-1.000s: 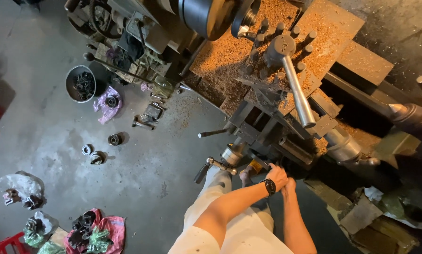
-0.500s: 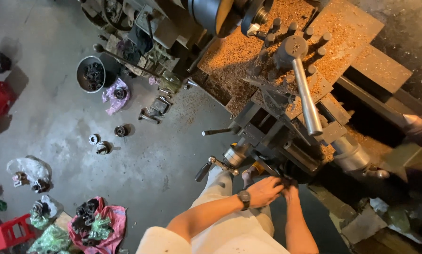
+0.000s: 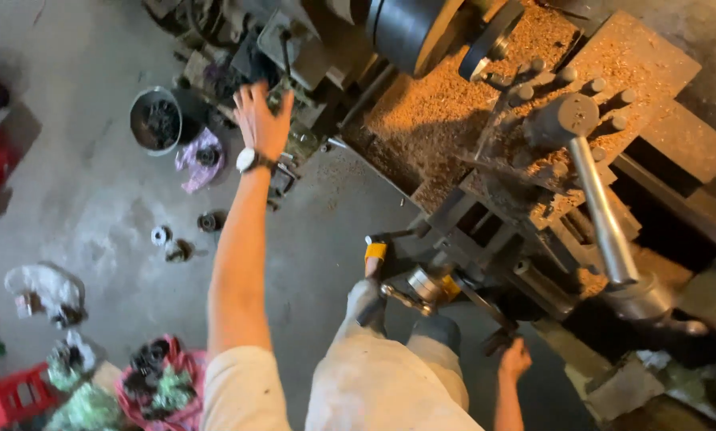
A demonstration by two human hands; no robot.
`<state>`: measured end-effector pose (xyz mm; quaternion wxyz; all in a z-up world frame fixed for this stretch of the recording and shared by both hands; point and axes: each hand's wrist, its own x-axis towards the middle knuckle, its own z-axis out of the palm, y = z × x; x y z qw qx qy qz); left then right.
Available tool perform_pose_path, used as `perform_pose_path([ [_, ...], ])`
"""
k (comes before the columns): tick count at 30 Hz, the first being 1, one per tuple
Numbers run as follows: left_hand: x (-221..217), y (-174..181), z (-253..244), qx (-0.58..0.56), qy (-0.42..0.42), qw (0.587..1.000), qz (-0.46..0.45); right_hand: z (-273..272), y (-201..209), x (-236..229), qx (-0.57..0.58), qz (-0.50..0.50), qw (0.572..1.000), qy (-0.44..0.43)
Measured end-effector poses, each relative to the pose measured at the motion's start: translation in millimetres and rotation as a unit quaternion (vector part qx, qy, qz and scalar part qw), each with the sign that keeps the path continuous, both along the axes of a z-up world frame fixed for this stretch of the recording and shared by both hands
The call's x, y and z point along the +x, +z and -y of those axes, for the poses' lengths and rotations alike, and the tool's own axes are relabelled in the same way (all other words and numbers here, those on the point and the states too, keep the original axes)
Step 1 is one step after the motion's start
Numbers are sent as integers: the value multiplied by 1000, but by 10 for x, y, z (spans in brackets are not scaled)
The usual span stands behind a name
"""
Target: The person operates a metal lathe in a workshop, using a wrench to tighten the chuck and adjusting the tool post with a handwheel. They also use a caliper to measure the rotating metal workpiece and make further adjustments to the machine's controls.
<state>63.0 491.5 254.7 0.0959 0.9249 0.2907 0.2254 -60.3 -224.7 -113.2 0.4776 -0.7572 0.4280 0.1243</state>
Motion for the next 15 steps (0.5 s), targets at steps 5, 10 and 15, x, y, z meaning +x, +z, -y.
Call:
perform_pose_path([
  [5, 662, -607, -754, -42, -38, 992, -113, -886, 1492, -52, -110, -34, 986, 118],
  [10, 323, -689, -1108, -101, -54, 993, -2, -1202, 1500, -155, -176, -11, 979, 99],
  [15, -433, -778, -372, -193, 65, 977, 69, -1141, 1208, -173, -231, -46, 962, 136],
])
